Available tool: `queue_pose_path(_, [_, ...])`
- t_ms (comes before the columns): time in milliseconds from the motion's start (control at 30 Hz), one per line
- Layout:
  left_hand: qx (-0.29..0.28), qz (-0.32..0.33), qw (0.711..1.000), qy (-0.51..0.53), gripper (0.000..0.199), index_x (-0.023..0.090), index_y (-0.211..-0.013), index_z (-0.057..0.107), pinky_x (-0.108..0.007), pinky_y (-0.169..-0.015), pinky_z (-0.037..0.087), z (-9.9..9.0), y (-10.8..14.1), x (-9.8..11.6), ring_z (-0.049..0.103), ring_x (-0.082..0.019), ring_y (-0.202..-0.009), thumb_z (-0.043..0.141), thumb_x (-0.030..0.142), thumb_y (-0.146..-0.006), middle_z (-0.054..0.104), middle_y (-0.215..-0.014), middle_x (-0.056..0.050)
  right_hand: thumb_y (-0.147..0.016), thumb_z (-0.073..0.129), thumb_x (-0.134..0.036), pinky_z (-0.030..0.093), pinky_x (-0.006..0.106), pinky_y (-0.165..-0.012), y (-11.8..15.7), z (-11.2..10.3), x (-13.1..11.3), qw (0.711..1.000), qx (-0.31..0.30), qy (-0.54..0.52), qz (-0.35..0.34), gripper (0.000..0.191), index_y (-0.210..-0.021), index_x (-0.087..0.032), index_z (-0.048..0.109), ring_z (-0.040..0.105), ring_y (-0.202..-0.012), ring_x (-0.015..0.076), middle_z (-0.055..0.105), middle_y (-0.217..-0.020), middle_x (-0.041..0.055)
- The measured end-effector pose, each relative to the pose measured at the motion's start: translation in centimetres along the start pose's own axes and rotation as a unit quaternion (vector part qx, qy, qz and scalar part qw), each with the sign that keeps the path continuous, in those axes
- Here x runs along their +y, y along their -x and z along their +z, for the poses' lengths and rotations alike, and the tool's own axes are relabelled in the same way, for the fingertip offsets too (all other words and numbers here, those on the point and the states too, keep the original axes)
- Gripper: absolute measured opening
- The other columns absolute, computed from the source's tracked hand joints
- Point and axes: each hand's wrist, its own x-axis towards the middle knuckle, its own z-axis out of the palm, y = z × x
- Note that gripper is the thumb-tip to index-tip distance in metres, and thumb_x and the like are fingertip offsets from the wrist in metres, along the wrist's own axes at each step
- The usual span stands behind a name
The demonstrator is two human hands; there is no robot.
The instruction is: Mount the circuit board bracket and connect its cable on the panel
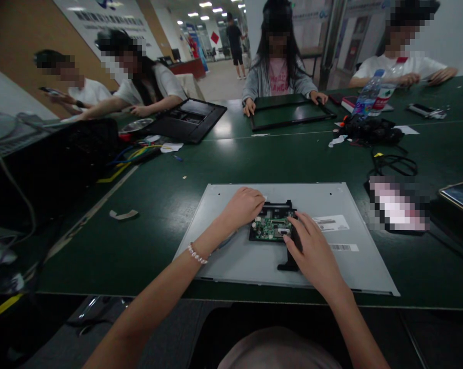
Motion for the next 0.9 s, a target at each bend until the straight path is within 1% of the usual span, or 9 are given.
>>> queue_pose_path(167, [0.002, 0.009, 1.0, 0.0, 0.024, 0.013, -0.087, 0.07, -0.034, -0.081, 0.039, 0.4, 0.6, -1.1, 0.062, -0.02, -0.087, 0.047, 0.017, -0.094, 0.069, -0.09, -0.01, -0.095, 0.045, -0.045, 0.035, 0.052, -0.113, -0.6, 0.7, -0.6, 1.0, 0.002, -0.002, -0.001, 0.045, -0.134, -0.023, 0.051, 0.043, -0.136, 0.0287, 0.049, -0.143, 0.0121])
queue_pose_path(267, [0.007, 0.017, 1.0, -0.006, 0.02, 0.013, -0.089, 0.069, -0.036, -0.082, 0.039, 0.6, 0.9, -1.5, 0.061, -0.021, -0.088, 0.049, 0.015, -0.093, 0.068, -0.09, -0.01, -0.095, 0.045, -0.045, 0.034, 0.052, -0.114, -0.8, 1.2, -0.8, 1.0, -0.003, 0.002, 0.004, 0.047, -0.134, -0.021, 0.051, 0.042, -0.136, 0.0287, 0.049, -0.143, 0.0129])
queue_pose_path(367, [0.007, 0.018, 1.0, -0.004, 0.019, 0.013, -0.089, 0.068, -0.036, -0.083, 0.039, 0.8, 0.9, -1.7, 0.061, -0.022, -0.089, 0.05, 0.016, -0.093, 0.068, -0.091, -0.011, -0.095, 0.045, -0.045, 0.034, 0.053, -0.114, -1.0, 1.4, -0.9, 1.0, -0.003, 0.0, 0.007, 0.046, -0.135, -0.023, 0.051, 0.042, -0.136, 0.0288, 0.049, -0.143, 0.012])
queue_pose_path(533, [0.007, 0.006, 1.0, 0.02, 0.021, 0.013, -0.09, 0.07, -0.035, -0.083, 0.04, 1.1, 1.1, -2.3, 0.062, -0.021, -0.089, 0.049, 0.017, -0.094, 0.069, -0.092, -0.011, -0.095, 0.045, -0.046, 0.035, 0.054, -0.113, -1.3, 1.6, -1.2, 1.0, 0.001, -0.002, 0.005, 0.046, -0.135, -0.024, 0.05, 0.043, -0.135, 0.029, 0.049, -0.143, 0.0116])
queue_pose_path(700, [0.016, -0.016, 0.998, 0.058, 0.02, 0.015, -0.098, 0.07, -0.035, -0.082, 0.041, 1.1, 1.6, -2.7, 0.064, -0.021, -0.088, 0.051, 0.016, -0.092, 0.071, -0.091, -0.009, -0.096, 0.044, -0.045, 0.035, 0.054, -0.113, -1.2, 1.8, -1.7, 1.0, -0.005, 0.002, 0.004, 0.046, -0.137, -0.024, 0.047, 0.043, -0.135, 0.0292, 0.048, -0.144, 0.012])
queue_pose_path(800, [0.015, -0.02, 0.997, 0.076, 0.018, 0.016, -0.096, 0.07, -0.035, -0.083, 0.042, 0.9, 1.8, -2.8, 0.065, -0.021, -0.088, 0.053, 0.019, -0.092, 0.072, -0.091, -0.008, -0.096, 0.044, -0.045, 0.035, 0.054, -0.113, -1.0, 1.8, -1.8, 1.0, -0.005, 0.0, 0.001, 0.046, -0.136, -0.023, 0.047, 0.042, -0.135, 0.0297, 0.048, -0.144, 0.0123])
queue_pose_path(900, [0.031, -0.025, 0.995, 0.09, 0.021, 0.018, -0.094, 0.071, -0.036, -0.084, 0.042, 0.9, 2.0, -2.8, 0.065, -0.021, -0.089, 0.05, 0.022, -0.094, 0.072, -0.091, -0.007, -0.095, 0.044, -0.045, 0.034, 0.055, -0.113, -0.9, 1.7, -1.9, 1.0, -0.006, -0.007, 0.004, 0.046, -0.136, -0.024, 0.046, 0.043, -0.135, 0.0307, 0.048, -0.144, 0.0121])
